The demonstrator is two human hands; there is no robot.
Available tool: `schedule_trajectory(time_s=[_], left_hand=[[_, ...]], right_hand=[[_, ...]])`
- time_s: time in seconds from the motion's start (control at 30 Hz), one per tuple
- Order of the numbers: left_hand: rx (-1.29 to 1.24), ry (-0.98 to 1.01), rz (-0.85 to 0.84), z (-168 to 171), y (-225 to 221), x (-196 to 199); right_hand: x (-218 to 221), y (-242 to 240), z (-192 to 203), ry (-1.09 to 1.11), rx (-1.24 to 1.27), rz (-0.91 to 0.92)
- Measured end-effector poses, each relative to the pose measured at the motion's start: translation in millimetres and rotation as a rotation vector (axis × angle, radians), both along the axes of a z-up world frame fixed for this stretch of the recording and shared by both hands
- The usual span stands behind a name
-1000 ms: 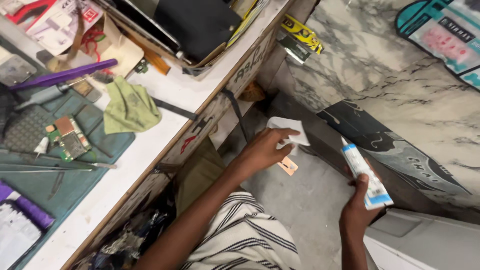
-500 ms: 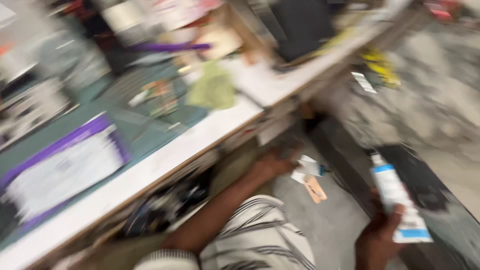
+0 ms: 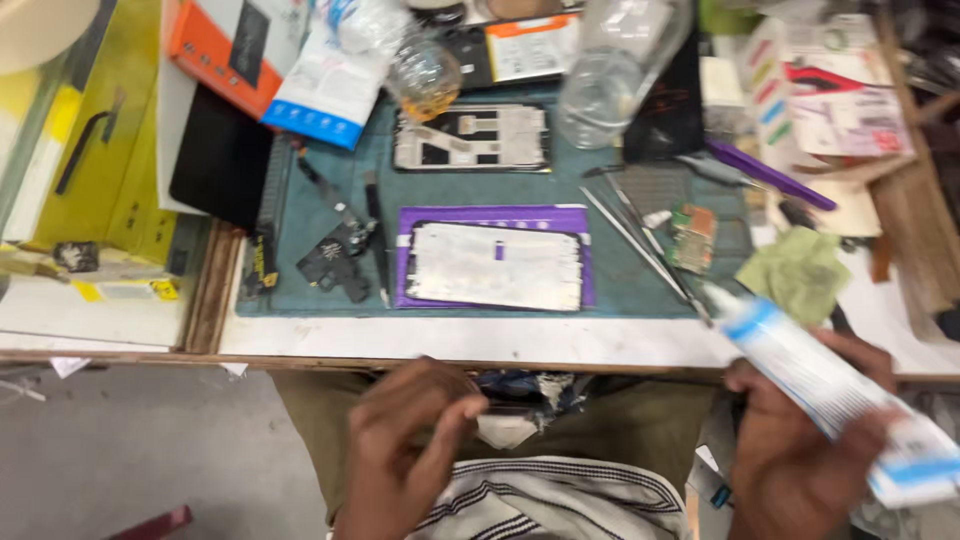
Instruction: The person applies adhesive from a tube to the edges of a mobile phone frame and then places a new screen panel onto the frame.
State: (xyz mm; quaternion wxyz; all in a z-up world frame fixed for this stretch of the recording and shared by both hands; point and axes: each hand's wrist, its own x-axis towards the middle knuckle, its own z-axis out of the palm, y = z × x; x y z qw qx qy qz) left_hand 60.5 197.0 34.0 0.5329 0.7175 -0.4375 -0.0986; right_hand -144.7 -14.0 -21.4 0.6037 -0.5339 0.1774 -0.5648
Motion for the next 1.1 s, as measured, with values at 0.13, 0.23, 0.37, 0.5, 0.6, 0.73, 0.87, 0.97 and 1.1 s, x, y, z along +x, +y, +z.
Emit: schedule_trajectory(time_s=[0.13,0.23,0.37,0.5,0.6,0.73,0.87,0.97,1.1], left_hand=[[0.04,-0.321,0.207,15.1,-12.0,28.6],[0.261,-0.35,0.187,23.2,-23.0,57.0],[0.372,-0.363,0.028,18.1,-42.5,93.5],[0.362,-0.452,-0.099,20.2,-43.5,114.3],[0.483,-0.351,-0.131,34.1,-42.4,114.4],[0.509,0.095,-0.101,44.8,-35.4,108.5],[-0.09,0.191,-0.192,26.6,-29.5,98.8],[-0.321,0.598,-0.27,8.1,-36.7,83.4],[-0.539,0.889,-0.206,-10.5,-55.1,67.9]], right_hand=[[51.5,-5.2,12.5,0.223,0.073,0.093],[74.1,-3.7,4.2,0.204,0.122,0.126],[82.8,-8.1,-1.8,-0.018,0.317,0.291],[87.6,-12.5,-0.1,-0.165,0.422,0.455],[93.3,-11.8,4.8,-0.208,0.469,0.532],[100.7,-10.6,8.8,-0.213,0.454,0.602],[115.7,-6.0,5.1,-0.132,0.338,0.57],[129.4,-1.2,2.8,0.059,0.238,0.482],[137.8,6.9,0.0,0.131,0.123,0.408]])
